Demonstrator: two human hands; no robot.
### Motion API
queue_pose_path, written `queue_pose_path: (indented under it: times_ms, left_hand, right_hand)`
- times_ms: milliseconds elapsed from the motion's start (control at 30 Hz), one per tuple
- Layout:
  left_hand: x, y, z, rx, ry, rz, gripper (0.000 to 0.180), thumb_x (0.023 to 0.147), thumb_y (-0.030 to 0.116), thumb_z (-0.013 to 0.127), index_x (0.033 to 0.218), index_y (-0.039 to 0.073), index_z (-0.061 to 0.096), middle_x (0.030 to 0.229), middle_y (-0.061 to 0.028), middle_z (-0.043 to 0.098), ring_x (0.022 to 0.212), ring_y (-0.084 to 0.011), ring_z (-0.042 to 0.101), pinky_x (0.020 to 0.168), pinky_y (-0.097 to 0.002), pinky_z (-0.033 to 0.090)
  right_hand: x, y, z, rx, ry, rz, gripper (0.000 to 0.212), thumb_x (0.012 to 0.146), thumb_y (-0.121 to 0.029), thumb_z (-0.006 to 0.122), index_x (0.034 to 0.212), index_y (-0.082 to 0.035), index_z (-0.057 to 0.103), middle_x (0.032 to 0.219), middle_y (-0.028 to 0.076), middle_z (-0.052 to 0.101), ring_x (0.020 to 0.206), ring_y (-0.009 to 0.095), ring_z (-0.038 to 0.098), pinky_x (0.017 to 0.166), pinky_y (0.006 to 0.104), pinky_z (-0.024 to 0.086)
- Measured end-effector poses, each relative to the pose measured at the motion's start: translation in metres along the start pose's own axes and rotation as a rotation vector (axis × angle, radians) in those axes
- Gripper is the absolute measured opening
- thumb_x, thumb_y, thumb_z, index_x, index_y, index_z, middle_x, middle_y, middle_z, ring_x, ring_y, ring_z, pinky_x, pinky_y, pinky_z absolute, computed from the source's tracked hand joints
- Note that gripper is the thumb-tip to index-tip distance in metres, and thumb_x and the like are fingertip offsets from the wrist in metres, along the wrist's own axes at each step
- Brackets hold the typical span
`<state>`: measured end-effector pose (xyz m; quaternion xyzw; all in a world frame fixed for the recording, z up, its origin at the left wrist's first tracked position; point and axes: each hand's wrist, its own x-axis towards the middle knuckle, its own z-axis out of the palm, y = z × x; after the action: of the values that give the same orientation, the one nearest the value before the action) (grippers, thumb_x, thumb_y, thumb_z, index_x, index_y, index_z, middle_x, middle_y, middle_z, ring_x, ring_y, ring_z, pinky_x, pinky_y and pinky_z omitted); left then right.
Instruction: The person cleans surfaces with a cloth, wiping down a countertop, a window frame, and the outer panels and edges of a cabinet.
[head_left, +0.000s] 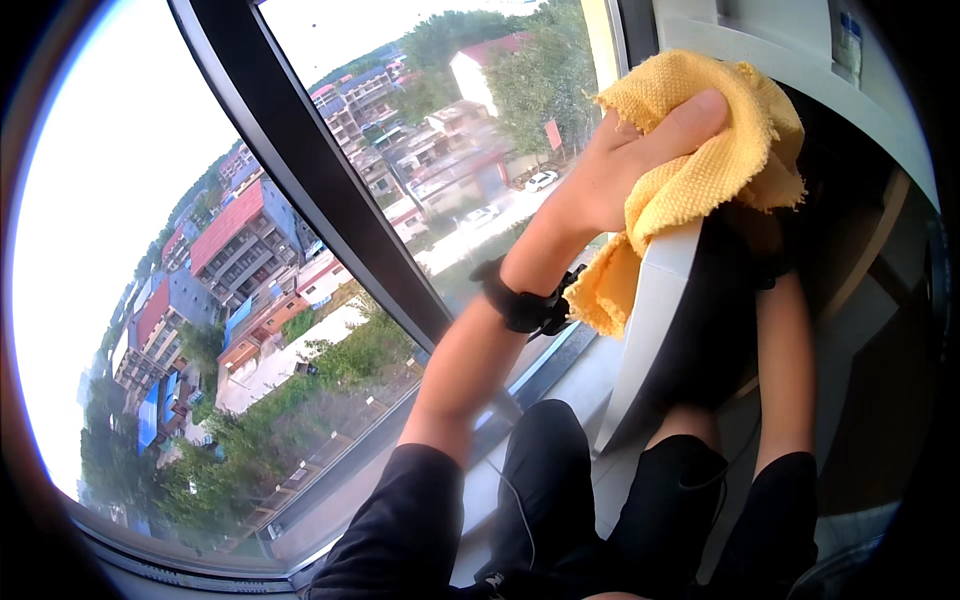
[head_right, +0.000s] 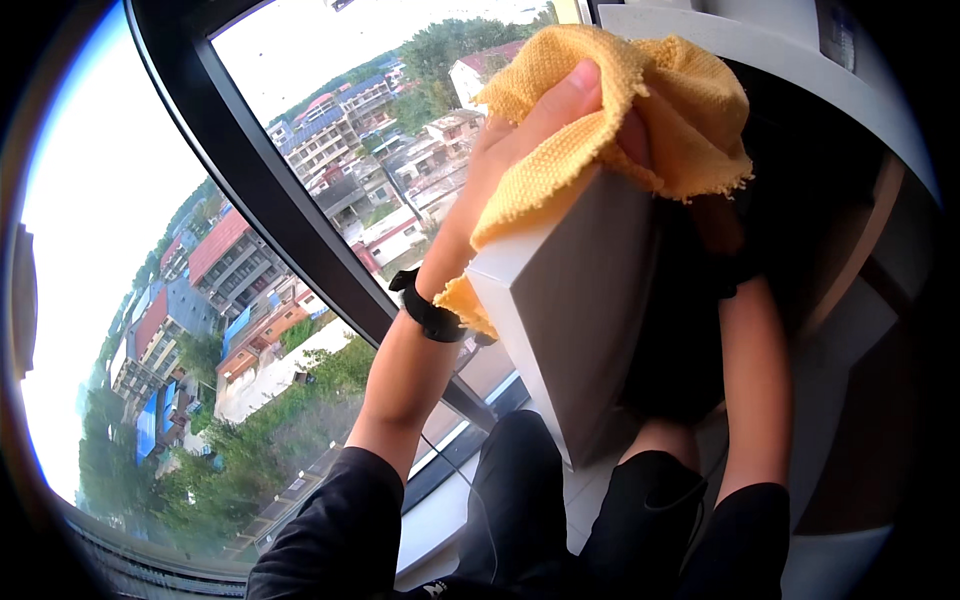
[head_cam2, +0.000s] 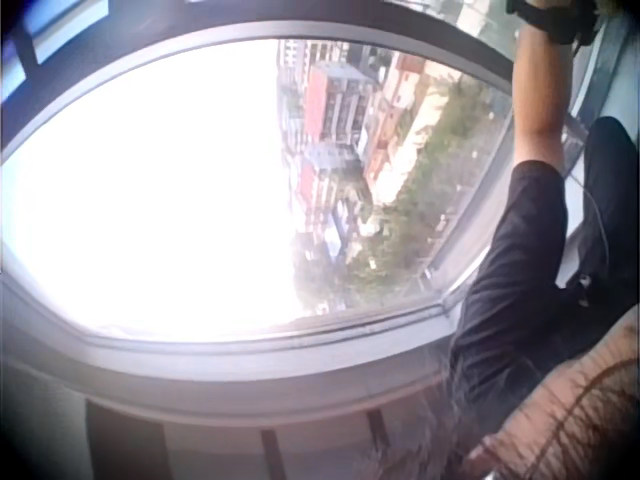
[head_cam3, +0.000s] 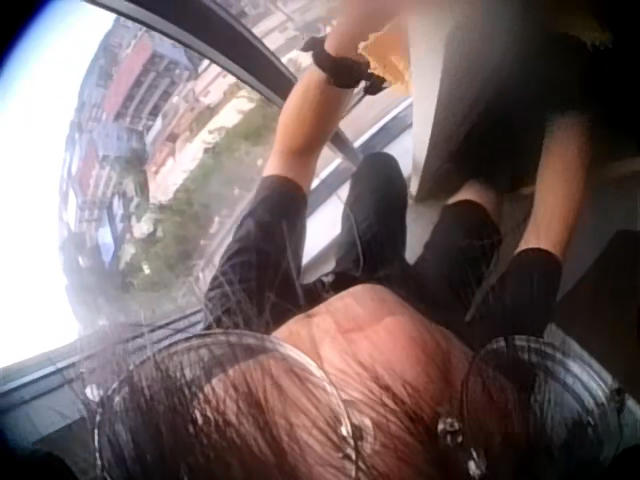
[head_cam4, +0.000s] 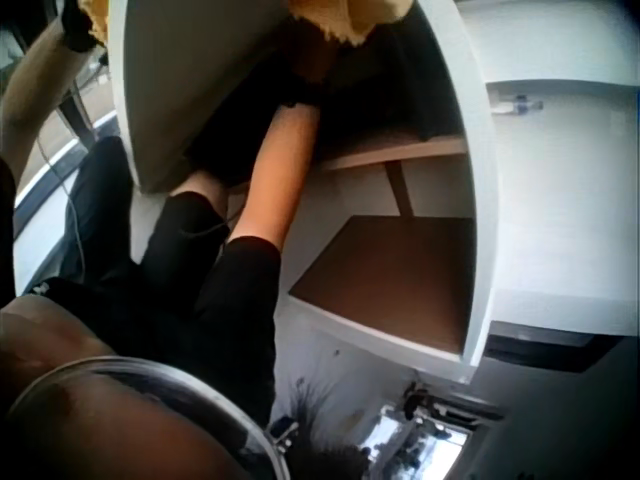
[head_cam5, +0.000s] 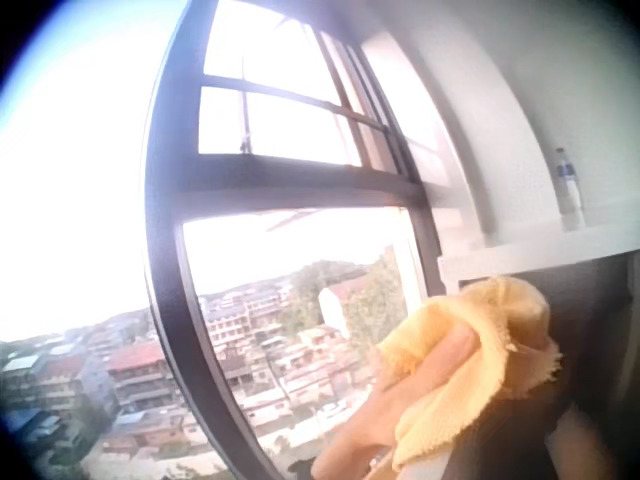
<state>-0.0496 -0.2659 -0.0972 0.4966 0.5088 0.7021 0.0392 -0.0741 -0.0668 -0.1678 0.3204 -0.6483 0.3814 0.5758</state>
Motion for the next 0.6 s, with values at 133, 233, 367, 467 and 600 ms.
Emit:
queue_pose_path:
  times_ms: [133,233,367,467,600]
  left_hand:
    - [0.014,-0.02,-0.01,0.055,-0.1,0.083,0.04,0.099,0.04,0.045,0.094,0.005,0.064,0.08,0.0002,0.061,0.072,-0.0068,0.053,0.064,-0.0253,0.044]
    - [0.029,-0.033,-0.019,0.035,-0.011,0.042,0.039,0.097,0.04,0.048,0.1,0.003,0.062,0.085,-0.003,0.062,0.079,-0.0104,0.055,0.071,-0.0257,0.044]
    - [0.031,-0.052,-0.037,0.062,-0.082,0.353,0.037,0.091,0.021,0.059,0.124,0.004,0.055,0.102,-0.0101,0.062,0.092,-0.0218,0.059,0.085,-0.0314,0.045]
    - [0.029,-0.061,-0.039,0.212,-0.189,0.53,0.036,0.089,0.017,0.06,0.122,0.002,0.055,0.102,-0.0122,0.063,0.095,-0.0238,0.06,0.087,-0.0337,0.045]
    - [0.017,-0.057,-0.028,0.394,-0.189,0.502,0.045,0.079,0.018,0.066,0.12,0.004,0.054,0.109,-0.0176,0.061,0.1,-0.0354,0.058,0.089,-0.038,0.044]
  right_hand:
    - [0.004,0.006,-0.005,-0.021,-0.005,-0.023,0.036,0.087,-0.014,0.064,0.119,0.0,0.057,0.116,0.011,0.059,0.11,0.023,0.055,0.092,0.0344,0.045]
    - [0.011,0.014,0.006,-0.015,-0.006,-0.061,0.038,0.087,-0.015,0.064,0.121,0.0,0.057,0.119,0.012,0.059,0.112,0.024,0.055,0.094,0.035,0.045]
    - [0.027,-0.023,0.019,-0.325,-0.118,-0.012,0.038,0.089,-0.019,0.062,0.122,-0.001,0.055,0.121,0.011,0.058,0.113,0.023,0.055,0.095,0.0351,0.044]
    - [0.037,-0.059,0.028,-0.635,-0.241,0.069,0.038,0.091,-0.024,0.061,0.122,-0.003,0.054,0.121,0.01,0.058,0.112,0.022,0.055,0.094,0.0348,0.044]
    - [0.036,-0.026,0.019,-0.513,-0.026,-0.236,0.022,0.083,-0.02,0.065,0.099,-0.005,0.062,0.095,0.009,0.063,0.087,0.027,0.06,0.076,0.0347,0.047]
